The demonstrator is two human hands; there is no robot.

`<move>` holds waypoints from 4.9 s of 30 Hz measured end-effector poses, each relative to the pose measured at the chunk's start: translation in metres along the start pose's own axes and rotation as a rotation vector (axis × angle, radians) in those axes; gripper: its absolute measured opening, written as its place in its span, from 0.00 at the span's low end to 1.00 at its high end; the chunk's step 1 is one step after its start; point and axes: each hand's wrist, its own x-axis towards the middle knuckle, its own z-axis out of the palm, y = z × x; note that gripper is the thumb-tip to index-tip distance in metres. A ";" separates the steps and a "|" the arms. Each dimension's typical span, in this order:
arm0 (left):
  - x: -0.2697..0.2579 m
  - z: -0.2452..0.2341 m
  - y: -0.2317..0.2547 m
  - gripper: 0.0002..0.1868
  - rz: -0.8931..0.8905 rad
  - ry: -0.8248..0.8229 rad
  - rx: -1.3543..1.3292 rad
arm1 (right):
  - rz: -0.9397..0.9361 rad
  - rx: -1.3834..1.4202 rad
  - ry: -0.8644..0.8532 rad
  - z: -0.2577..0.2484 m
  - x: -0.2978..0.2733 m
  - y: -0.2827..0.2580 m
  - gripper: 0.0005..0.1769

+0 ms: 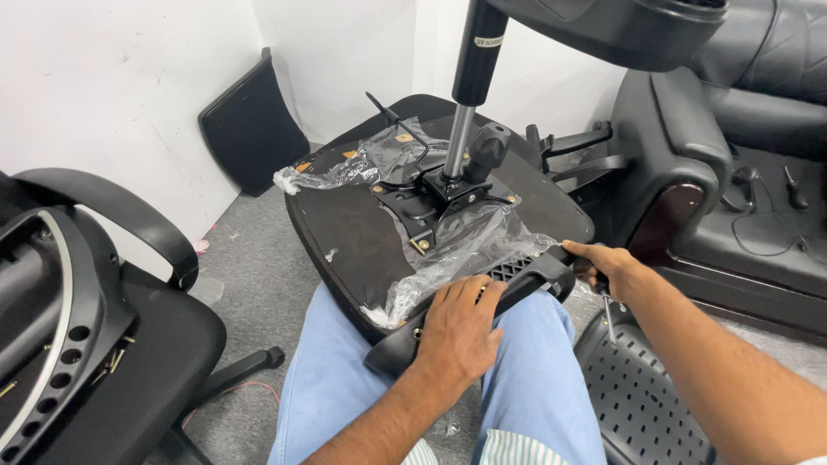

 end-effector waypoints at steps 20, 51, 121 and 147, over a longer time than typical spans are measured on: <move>-0.001 -0.022 -0.012 0.58 -0.050 -0.209 0.356 | 0.283 0.179 -0.223 0.003 0.003 -0.015 0.24; -0.042 -0.048 -0.077 0.43 0.217 0.014 0.127 | 0.287 0.349 -0.186 0.027 -0.052 0.024 0.23; -0.002 0.032 -0.040 0.35 -1.408 0.753 -1.869 | -0.272 -0.436 0.110 0.044 -0.089 -0.038 0.29; -0.004 0.000 -0.096 0.35 -1.244 0.568 -1.845 | 0.002 -0.398 -0.143 0.022 -0.045 0.014 0.33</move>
